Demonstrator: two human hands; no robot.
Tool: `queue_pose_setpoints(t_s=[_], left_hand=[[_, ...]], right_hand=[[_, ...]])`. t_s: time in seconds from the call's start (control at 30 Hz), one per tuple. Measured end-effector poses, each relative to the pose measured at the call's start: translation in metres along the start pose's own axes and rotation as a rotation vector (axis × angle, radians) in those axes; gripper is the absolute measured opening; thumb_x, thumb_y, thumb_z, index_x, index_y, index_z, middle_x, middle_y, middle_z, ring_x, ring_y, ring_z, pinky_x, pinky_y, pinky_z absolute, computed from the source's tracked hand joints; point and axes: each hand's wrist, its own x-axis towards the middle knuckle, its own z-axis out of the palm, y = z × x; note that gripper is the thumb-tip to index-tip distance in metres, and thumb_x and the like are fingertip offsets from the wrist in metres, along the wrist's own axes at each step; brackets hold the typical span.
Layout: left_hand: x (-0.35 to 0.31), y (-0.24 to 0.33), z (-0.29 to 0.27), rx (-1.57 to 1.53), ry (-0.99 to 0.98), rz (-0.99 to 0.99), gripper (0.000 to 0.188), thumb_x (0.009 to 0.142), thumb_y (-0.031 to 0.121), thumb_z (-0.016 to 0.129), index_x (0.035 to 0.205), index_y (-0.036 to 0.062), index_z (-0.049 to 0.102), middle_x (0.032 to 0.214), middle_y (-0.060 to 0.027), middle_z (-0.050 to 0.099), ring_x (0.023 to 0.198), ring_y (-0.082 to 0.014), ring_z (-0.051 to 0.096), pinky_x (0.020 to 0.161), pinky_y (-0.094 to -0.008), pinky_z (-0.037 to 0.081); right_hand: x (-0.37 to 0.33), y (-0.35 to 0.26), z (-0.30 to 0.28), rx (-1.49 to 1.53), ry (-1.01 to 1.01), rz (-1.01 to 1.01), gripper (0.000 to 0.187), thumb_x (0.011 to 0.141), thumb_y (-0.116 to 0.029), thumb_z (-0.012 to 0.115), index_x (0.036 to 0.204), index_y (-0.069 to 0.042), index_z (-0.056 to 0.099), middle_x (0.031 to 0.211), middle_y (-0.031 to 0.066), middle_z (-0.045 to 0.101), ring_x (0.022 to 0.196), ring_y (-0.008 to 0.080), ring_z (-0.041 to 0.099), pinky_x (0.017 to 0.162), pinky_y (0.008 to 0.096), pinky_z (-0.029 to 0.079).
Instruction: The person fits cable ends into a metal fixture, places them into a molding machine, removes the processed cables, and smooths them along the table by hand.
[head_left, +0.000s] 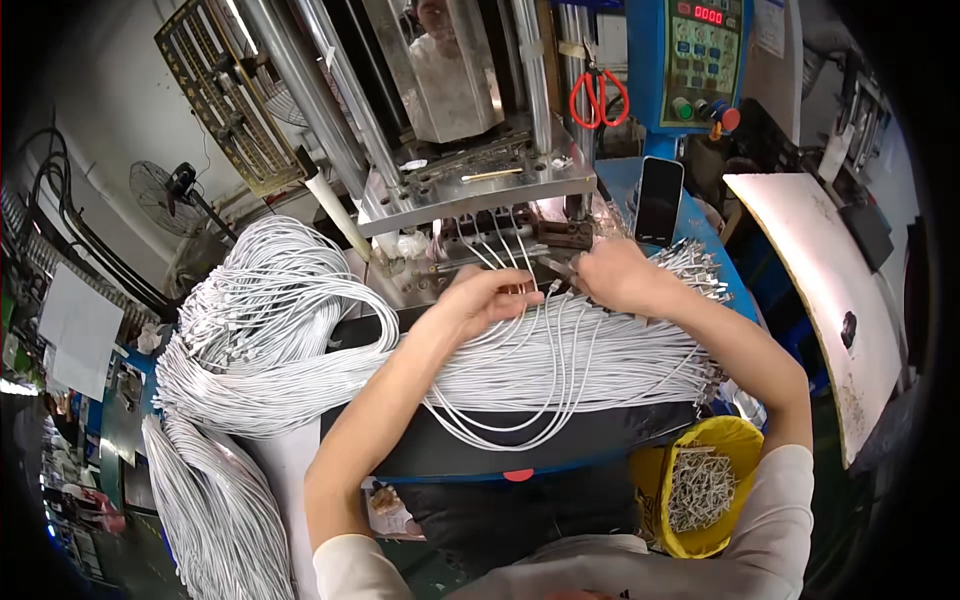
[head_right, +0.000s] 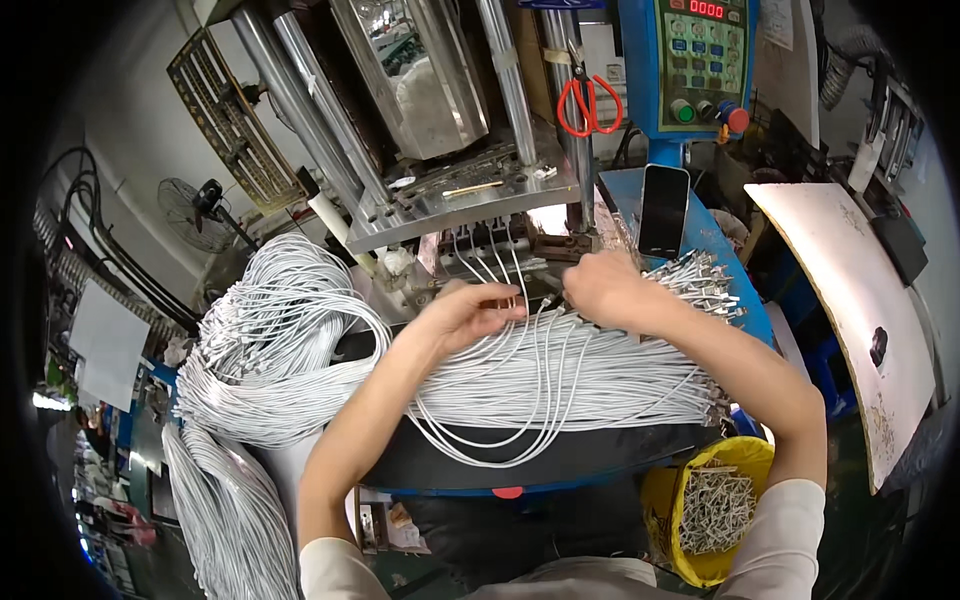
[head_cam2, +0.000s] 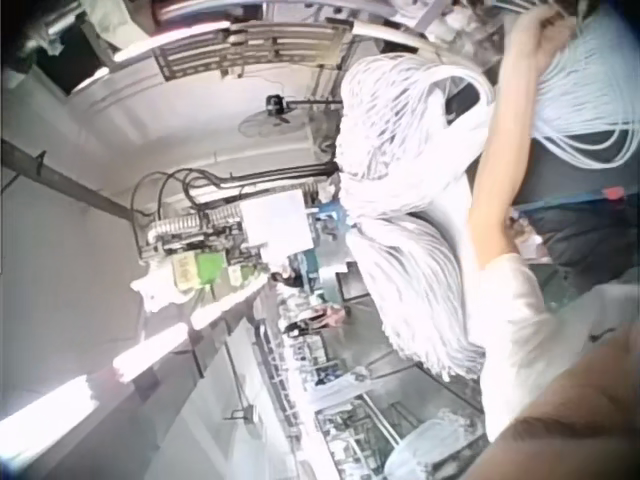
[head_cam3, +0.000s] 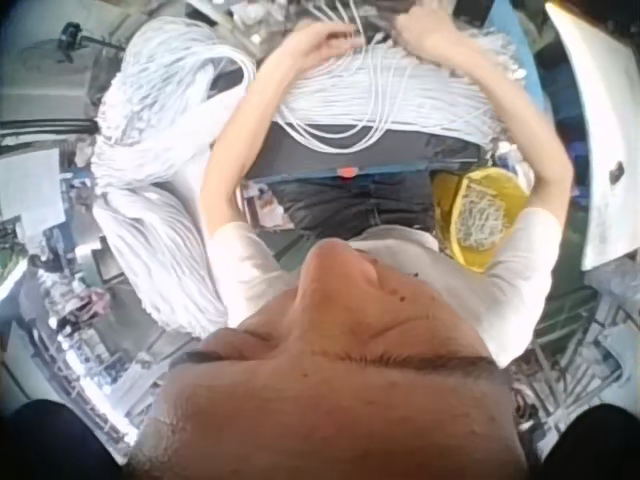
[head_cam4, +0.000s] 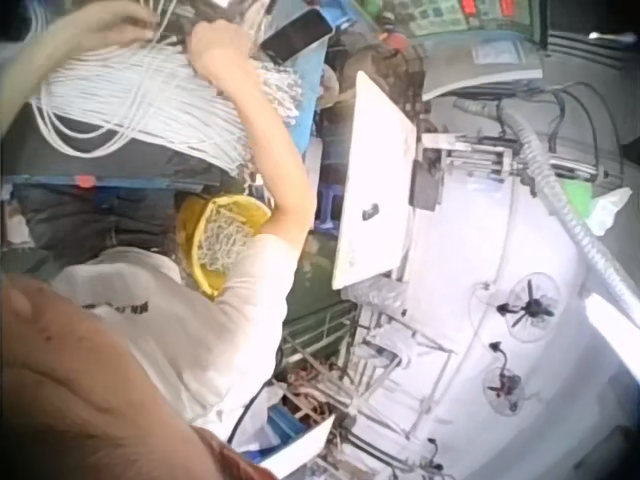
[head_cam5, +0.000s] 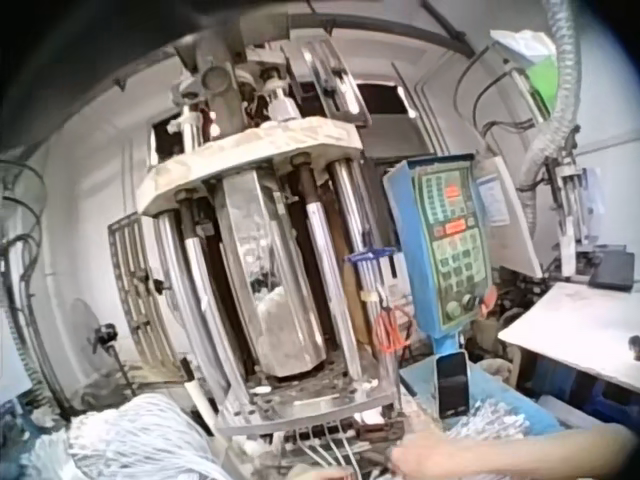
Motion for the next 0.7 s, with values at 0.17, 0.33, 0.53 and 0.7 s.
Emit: queue_pose_setpoints(t_s=[0.17,0.33,0.53,0.7], left_hand=[[0.004,-0.012,-0.015,0.069,0.109,-0.018,0.027,0.098,0.005,0.065,0.115,-0.0158,0.063,0.096,-0.0154,0.07,0.06,-0.0138,0.066,0.038,-0.0187,0.04],[-0.01,-0.016,-0.037,0.04,0.055,0.054,0.024,0.101,0.013,0.066,0.113,-0.0082,0.068,0.091,-0.0115,0.071,0.051,-0.0071,0.055,0.037,-0.0183,0.033],[-0.001,-0.022,-0.026,0.179,0.131,0.09,0.027,0.103,0.022,0.066,0.11,-0.0043,0.07,0.091,-0.0123,0.074,0.051,-0.0059,0.059,0.036,-0.0186,0.036],[0.001,-0.018,-0.021,0.179,0.076,0.238,0.028,0.104,0.023,0.066,0.108,-0.0047,0.07,0.091,-0.0125,0.075,0.048,-0.0062,0.059,0.036,-0.0189,0.037]], right_hand=[[-0.003,0.004,-0.026,0.325,-0.044,-0.005,0.032,0.094,-0.028,0.067,0.103,0.003,0.07,0.086,0.0191,0.074,0.089,0.0392,0.071,0.081,0.0489,0.054],[0.114,0.043,0.042,0.329,0.548,0.03,0.025,0.092,-0.021,0.069,0.105,0.0,0.069,0.093,0.0189,0.072,0.083,0.0354,0.068,0.077,0.0457,0.054],[0.239,0.09,0.162,0.223,1.016,0.204,0.035,0.098,-0.025,0.056,0.124,-0.002,0.065,0.127,0.0211,0.067,0.115,0.0397,0.064,0.09,0.0486,0.053],[0.254,0.101,0.162,0.62,1.244,0.155,0.039,0.102,-0.024,0.06,0.135,-0.004,0.057,0.1,0.0103,0.074,0.097,0.0277,0.068,0.093,0.0371,0.052]])
